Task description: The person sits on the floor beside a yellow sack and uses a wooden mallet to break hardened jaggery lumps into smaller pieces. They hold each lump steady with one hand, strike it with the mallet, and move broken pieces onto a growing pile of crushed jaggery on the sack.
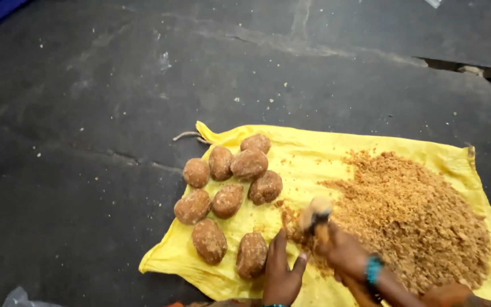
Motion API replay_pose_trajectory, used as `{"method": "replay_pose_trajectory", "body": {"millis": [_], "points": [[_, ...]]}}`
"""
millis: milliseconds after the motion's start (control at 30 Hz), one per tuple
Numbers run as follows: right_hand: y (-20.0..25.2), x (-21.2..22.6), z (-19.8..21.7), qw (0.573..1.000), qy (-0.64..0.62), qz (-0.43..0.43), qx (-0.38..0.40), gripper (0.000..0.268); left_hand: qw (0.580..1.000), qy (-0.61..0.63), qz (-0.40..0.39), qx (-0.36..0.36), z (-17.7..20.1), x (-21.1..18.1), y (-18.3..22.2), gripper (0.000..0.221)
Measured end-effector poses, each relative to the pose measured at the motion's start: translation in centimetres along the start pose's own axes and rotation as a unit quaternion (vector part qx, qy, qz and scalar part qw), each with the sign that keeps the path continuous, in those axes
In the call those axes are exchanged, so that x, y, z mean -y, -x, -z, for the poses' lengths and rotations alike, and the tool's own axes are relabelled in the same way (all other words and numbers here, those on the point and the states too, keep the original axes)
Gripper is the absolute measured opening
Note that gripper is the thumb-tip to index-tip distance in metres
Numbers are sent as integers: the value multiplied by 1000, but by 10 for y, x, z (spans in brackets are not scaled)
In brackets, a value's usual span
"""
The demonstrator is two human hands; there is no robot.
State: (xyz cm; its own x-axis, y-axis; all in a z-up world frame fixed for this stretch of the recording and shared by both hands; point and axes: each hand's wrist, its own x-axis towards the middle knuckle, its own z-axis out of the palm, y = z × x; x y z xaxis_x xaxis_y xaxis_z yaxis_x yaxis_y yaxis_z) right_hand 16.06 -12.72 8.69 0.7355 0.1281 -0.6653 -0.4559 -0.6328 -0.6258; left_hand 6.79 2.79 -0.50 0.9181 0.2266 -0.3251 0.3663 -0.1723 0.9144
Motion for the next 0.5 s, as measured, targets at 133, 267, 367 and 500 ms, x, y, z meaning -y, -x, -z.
{"method": "replay_pose_trajectory", "body": {"millis": [133,267,367,500], "points": [[-32,-37,0,998,-31,-36,49,63,998,-43,21,37,9,2,1,75],[-17,-24,36,978,-197,-34,56,45,996,-19,62,63,13,-38,15,76],[35,33,37,989,-148,24,12,51,998,-28,41,26,-1,-15,4,68],[12,25,6,996,-75,-45,2,57,1000,-28,12,4,-3,-6,2,67]]}}
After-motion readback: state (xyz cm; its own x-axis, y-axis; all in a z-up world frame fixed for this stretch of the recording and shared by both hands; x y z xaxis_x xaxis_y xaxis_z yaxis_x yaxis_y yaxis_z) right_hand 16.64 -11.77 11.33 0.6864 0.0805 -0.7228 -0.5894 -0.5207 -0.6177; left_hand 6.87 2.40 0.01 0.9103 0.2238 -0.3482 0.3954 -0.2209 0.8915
